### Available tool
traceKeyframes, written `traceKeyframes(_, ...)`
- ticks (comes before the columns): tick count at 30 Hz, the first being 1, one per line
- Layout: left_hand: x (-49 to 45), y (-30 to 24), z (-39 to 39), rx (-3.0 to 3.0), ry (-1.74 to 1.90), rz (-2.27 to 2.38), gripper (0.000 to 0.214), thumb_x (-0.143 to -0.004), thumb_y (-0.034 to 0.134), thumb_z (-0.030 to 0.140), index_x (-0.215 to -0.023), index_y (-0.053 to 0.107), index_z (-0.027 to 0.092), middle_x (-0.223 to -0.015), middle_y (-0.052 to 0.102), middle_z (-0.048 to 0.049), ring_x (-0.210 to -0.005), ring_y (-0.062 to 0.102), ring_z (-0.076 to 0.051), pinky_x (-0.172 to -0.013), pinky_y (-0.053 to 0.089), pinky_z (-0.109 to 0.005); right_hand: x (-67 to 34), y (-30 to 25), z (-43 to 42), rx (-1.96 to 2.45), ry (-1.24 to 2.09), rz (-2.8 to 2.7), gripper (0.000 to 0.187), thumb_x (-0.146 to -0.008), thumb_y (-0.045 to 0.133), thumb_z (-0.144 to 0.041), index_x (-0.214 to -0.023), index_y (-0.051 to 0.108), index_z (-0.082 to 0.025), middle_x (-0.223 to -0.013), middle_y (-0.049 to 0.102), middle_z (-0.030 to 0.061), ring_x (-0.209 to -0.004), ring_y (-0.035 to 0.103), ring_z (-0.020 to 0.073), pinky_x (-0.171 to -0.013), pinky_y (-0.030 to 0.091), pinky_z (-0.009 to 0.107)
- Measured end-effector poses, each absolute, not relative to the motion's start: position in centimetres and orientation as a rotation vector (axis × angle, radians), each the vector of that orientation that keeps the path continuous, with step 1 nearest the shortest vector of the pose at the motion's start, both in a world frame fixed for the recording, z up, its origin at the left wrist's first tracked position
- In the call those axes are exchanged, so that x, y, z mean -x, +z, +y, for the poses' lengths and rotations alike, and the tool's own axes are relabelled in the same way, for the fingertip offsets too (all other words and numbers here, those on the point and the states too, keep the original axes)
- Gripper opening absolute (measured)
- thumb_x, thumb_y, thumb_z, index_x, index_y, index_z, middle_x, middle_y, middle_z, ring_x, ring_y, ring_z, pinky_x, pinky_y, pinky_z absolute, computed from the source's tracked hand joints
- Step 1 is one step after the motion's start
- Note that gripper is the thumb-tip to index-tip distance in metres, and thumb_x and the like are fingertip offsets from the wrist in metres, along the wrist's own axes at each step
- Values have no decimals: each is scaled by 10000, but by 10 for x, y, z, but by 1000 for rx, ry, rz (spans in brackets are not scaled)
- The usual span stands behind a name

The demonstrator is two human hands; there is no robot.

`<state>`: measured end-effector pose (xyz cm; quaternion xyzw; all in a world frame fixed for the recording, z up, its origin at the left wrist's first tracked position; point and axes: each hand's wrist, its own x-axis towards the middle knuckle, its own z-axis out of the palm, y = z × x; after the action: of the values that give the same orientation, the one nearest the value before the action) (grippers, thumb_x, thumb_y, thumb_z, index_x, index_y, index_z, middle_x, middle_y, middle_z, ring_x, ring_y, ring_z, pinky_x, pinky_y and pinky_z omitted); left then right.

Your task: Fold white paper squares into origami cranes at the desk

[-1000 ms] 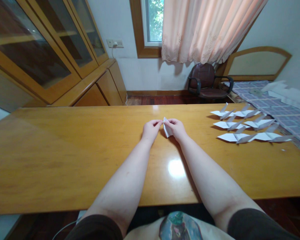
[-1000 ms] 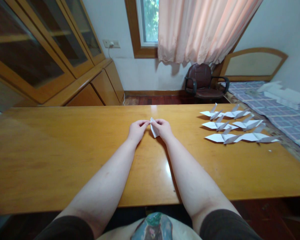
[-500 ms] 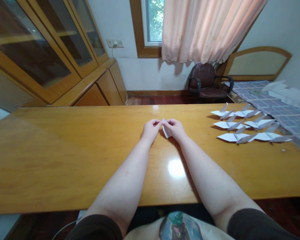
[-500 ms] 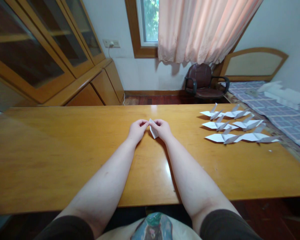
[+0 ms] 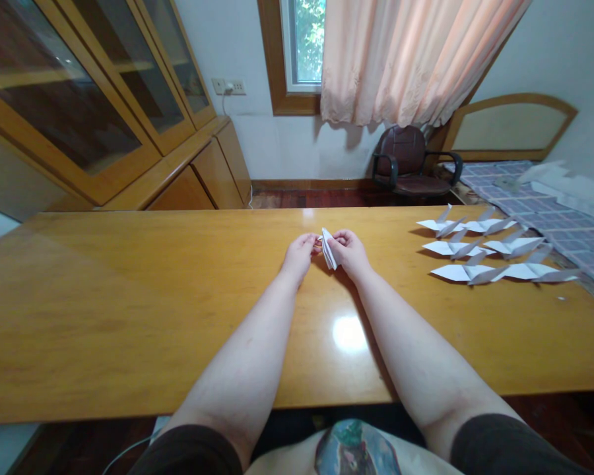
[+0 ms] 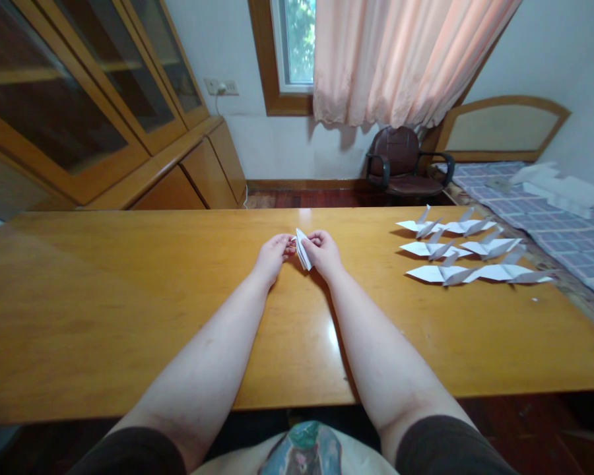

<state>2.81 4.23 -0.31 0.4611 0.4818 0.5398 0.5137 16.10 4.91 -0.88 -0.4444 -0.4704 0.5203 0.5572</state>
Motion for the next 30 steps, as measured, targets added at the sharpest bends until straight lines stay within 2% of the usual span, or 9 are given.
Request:
traceKeyframes(7, -30, -3, 40, -1043, 1230, 1051, 210, -705, 695, 329, -790, 641, 144, -691, 627, 2, -635, 554, -100, -661, 462, -237, -161, -8, 48, 1038, 1229, -1130, 403, -592, 740, -469, -767, 476, -219, -624, 584, -48, -553, 556, 121, -555, 435, 254)
traceKeyframes(16, -31, -2, 39, -1012, 1228, 1052, 175, -726, 674, 304, -796, 633, 149, -741, 654, -12, -681, 592, -119, -673, 483, -248, -161, -8, 45, 1035, 1200, -1256, 381, -628, 721, -528, -733, 555, -201, -690, 618, -4, -647, 561, 146, -648, 459, 286)
traceKeyframes(24, -30, -1, 38, -902, 1221, 1124, 196, -727, 680, 333, -792, 587, 172, -719, 625, -5, -627, 576, -99, -563, 455, -200, -162, -10, 43, 1021, 1202, -1298, 311, -690, 682, -484, -797, 618, -199, -763, 662, 21, -712, 594, 167, -684, 479, 307)
traceKeyframes(30, -31, 0, 38, -905, 1260, 1064, 245, -780, 630, 361, -935, 543, 192, -858, 647, -24, -645, 604, -103, -591, 479, -235, -163, -12, 48, 1084, 1179, -1218, 308, -622, 699, -352, -882, 635, -199, -709, 631, -6, -608, 549, 138, -590, 448, 282)
